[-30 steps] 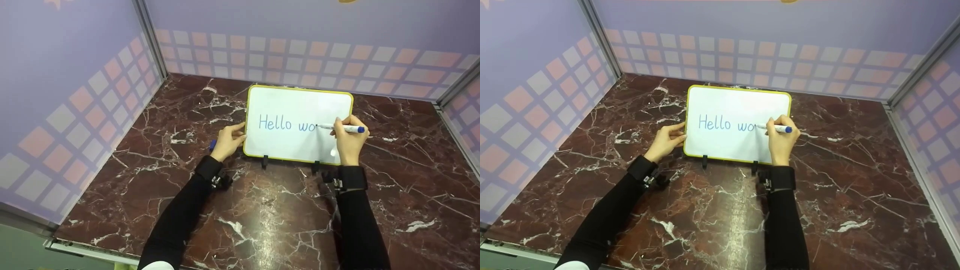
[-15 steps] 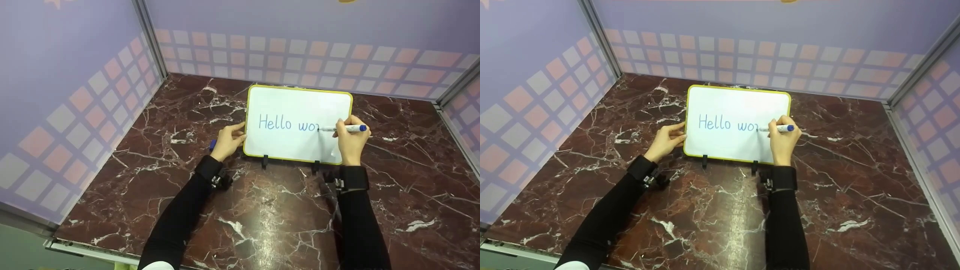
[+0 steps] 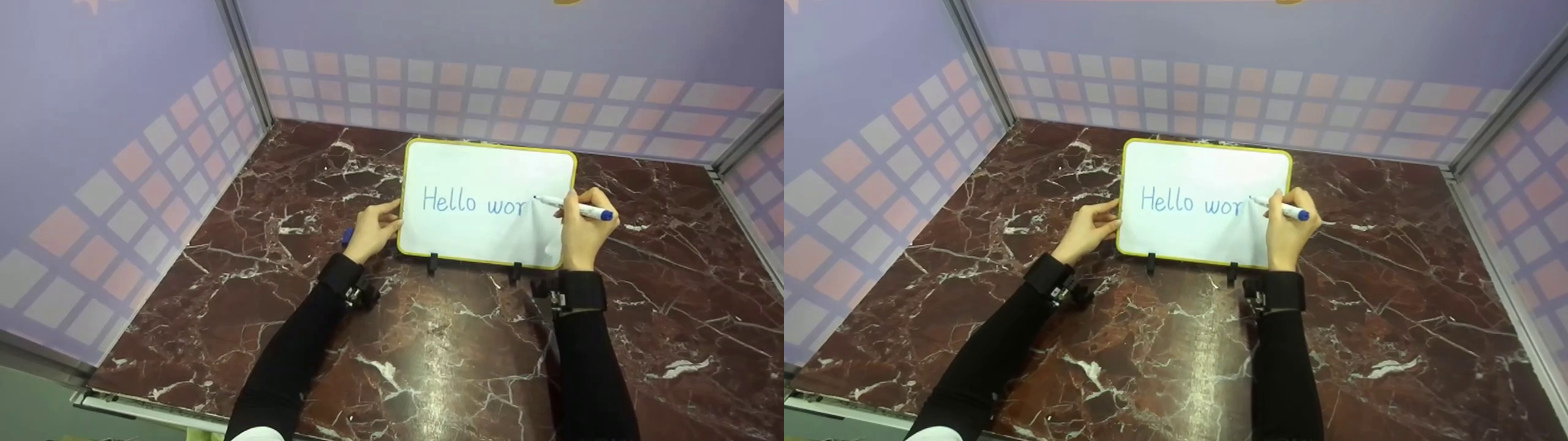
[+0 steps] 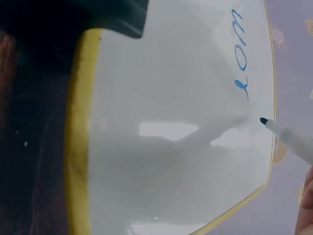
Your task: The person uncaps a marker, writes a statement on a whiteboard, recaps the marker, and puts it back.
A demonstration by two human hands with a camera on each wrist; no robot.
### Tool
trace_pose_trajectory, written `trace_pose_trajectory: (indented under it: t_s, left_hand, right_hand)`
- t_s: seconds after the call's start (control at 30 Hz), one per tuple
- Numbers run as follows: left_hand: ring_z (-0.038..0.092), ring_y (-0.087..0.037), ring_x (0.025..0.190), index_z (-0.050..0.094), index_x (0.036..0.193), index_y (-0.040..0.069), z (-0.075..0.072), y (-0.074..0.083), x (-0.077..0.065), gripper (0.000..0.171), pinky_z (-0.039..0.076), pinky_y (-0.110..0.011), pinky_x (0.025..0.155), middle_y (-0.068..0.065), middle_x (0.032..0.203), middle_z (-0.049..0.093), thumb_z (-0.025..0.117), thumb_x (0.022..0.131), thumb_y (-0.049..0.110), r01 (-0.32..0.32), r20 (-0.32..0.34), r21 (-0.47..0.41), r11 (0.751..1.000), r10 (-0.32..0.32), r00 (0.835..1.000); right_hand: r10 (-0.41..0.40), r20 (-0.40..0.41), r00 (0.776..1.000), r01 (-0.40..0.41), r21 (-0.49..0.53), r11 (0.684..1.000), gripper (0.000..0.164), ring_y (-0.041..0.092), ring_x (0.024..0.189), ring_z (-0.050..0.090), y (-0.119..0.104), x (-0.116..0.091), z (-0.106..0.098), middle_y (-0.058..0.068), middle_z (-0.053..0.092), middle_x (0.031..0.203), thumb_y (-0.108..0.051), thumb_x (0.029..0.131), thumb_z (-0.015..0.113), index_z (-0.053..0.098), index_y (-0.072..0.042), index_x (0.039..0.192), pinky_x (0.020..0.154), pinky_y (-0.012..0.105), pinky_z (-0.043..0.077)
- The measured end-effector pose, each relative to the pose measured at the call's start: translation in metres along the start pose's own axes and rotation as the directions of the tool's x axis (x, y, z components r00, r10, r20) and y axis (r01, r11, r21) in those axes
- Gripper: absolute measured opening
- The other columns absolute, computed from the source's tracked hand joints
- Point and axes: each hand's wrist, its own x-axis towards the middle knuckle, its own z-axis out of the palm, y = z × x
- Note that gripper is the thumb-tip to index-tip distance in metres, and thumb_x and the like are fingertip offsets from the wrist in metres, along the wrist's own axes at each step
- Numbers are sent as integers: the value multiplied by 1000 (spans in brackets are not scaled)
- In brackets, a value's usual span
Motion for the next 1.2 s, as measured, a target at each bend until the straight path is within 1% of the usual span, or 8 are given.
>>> trace_pose_trajectory:
  t_s: [0.17,0.37,0.6,0.77,0.93,1.0,1.1,1.2]
  left_hand:
    - [72,-34,101,53,142,5,0,2,-1,48,64,-33,81,-25,116,68,64,96,3,2,-6,-5,1000,-2,1000]
    - [72,-34,100,52,143,5,0,2,-1,49,64,-33,82,-25,115,68,63,96,3,6,0,-6,1000,-6,1000]
    - [71,-33,103,51,144,7,0,0,-1,49,63,-31,82,-23,117,66,63,97,5,12,12,8,1000,-12,1000]
    - [71,-33,102,51,144,7,1,0,0,49,64,-31,81,-23,117,67,63,97,5,16,4,9,1000,-16,1000]
    - [72,-34,102,52,144,6,1,1,1,49,64,-31,81,-24,117,67,64,96,4,22,-1,3,1000,-22,1000]
    - [72,-34,102,52,143,6,1,1,1,49,64,-31,81,-24,116,67,64,96,4,21,-4,4,1000,-21,1000]
    - [72,-34,100,53,143,6,1,1,1,49,64,-32,80,-24,114,68,64,96,4,15,-9,6,1000,-15,1000]
    - [72,-34,100,53,142,5,1,1,1,48,64,-33,80,-25,114,68,64,96,4,11,-11,4,1000,-10,1000]
  right_hand:
    - [7,20,1000,-8,61,998,31,9,42,55,1,-1,-1,-2,59,55,9,86,63,44,17,62,42,18,46]
    - [-3,28,1000,1,57,998,31,8,45,57,6,0,0,-4,60,57,7,87,65,47,16,63,44,17,49]
    - [14,49,999,-18,68,998,32,8,47,60,9,-1,-1,0,63,60,5,88,66,49,15,64,46,18,51]
    - [31,87,996,-33,22,999,32,6,41,56,2,0,-1,-4,57,49,10,87,60,42,18,62,40,15,45]
    - [42,148,988,-30,-83,996,30,6,36,53,-7,0,-4,0,51,42,11,83,55,40,17,58,36,13,35]
    - [38,158,987,-18,-125,992,30,7,36,53,-10,1,-6,-2,50,41,11,83,54,40,16,56,35,13,34]
    - [46,140,989,-24,-156,987,31,5,36,52,-11,3,-8,-8,47,40,10,82,54,39,13,55,35,13,33]
    - [54,93,994,-40,-146,989,32,4,35,51,-11,5,-10,-13,47,41,10,82,54,38,11,54,34,12,33]
